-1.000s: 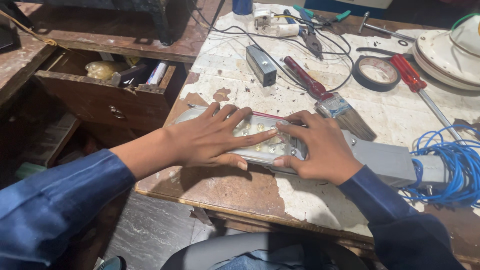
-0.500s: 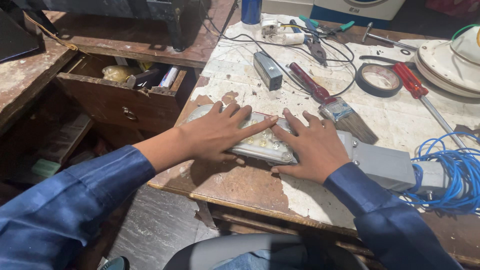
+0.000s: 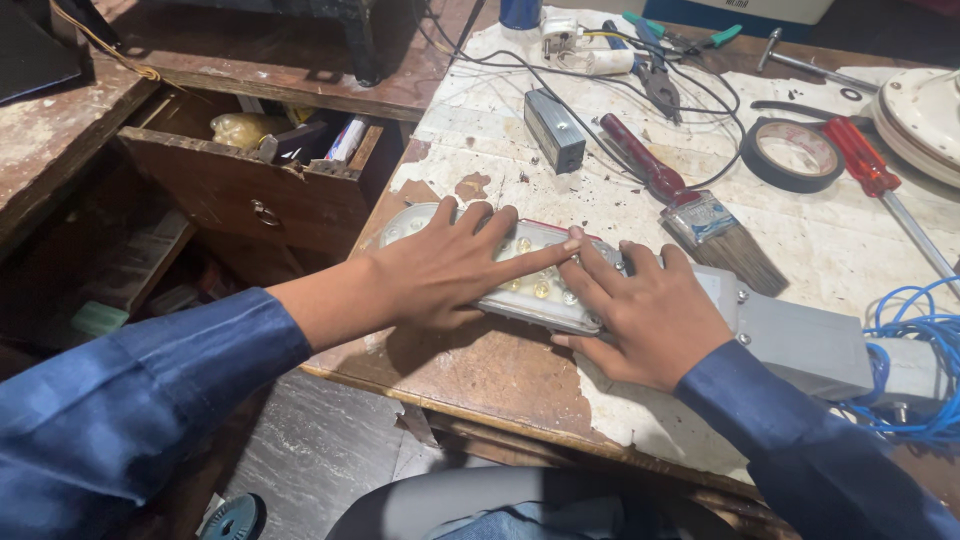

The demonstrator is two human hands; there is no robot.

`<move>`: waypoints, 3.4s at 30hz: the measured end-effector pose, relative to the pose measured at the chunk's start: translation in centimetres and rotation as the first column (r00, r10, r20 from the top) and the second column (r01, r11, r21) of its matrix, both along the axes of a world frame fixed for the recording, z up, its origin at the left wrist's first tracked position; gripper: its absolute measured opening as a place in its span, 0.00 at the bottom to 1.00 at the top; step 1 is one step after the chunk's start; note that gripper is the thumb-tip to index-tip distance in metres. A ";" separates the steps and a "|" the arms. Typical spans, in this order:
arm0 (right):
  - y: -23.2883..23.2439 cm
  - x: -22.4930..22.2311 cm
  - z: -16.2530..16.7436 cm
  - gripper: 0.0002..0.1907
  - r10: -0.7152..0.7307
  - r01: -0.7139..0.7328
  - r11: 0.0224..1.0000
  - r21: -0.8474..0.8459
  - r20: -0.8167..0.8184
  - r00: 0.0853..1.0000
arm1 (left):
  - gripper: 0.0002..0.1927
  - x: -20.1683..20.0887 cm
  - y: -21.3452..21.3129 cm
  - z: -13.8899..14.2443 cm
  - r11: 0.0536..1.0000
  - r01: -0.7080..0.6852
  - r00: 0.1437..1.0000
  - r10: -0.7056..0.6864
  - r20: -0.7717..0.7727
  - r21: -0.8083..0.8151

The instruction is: The person unscrews the fasteners of an LED street light fixture with a screwdriver, lifts off the LED lens panel, brushes dust from the panel and the fixture with a paintbrush, then repositions the panel on the fixture and tightens the screws back down.

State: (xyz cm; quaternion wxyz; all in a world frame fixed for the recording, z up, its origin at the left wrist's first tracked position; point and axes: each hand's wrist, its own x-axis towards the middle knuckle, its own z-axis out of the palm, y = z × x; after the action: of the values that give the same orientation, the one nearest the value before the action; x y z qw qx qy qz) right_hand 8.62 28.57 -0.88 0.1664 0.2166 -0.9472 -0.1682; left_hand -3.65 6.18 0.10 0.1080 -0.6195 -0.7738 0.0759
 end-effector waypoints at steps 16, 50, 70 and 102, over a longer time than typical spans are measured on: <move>-0.5 -0.3 -0.1 0.51 -0.011 0.009 1.000 -0.025 -0.107 0.994 | 0.67 0.9 -0.3 0.6 0.997 -0.078 0.997 0.077 -0.024 -0.022; -5.3 -2.2 0.5 0.60 -0.372 0.374 0.927 -0.016 0.073 0.925 | 0.62 1.2 -0.3 1.7 0.993 -0.106 0.988 0.111 0.108 -0.053; -5.3 -1.7 0.4 0.60 -0.353 0.353 0.935 -0.013 0.035 0.935 | 0.65 -1.8 0.5 2.0 0.988 -0.012 0.969 0.049 0.242 -0.152; -5.4 -2.2 1.1 0.60 -0.376 0.385 0.922 -0.034 0.160 0.913 | 0.14 -8.1 9.2 5.1 0.856 -0.396 0.885 0.259 0.387 0.333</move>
State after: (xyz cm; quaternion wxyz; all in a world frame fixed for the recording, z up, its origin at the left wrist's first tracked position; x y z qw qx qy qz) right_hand 6.37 23.21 0.23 0.0655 0.0347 -0.9859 -0.1498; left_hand -11.72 15.41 5.21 0.0879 -0.4447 -0.8747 -0.1717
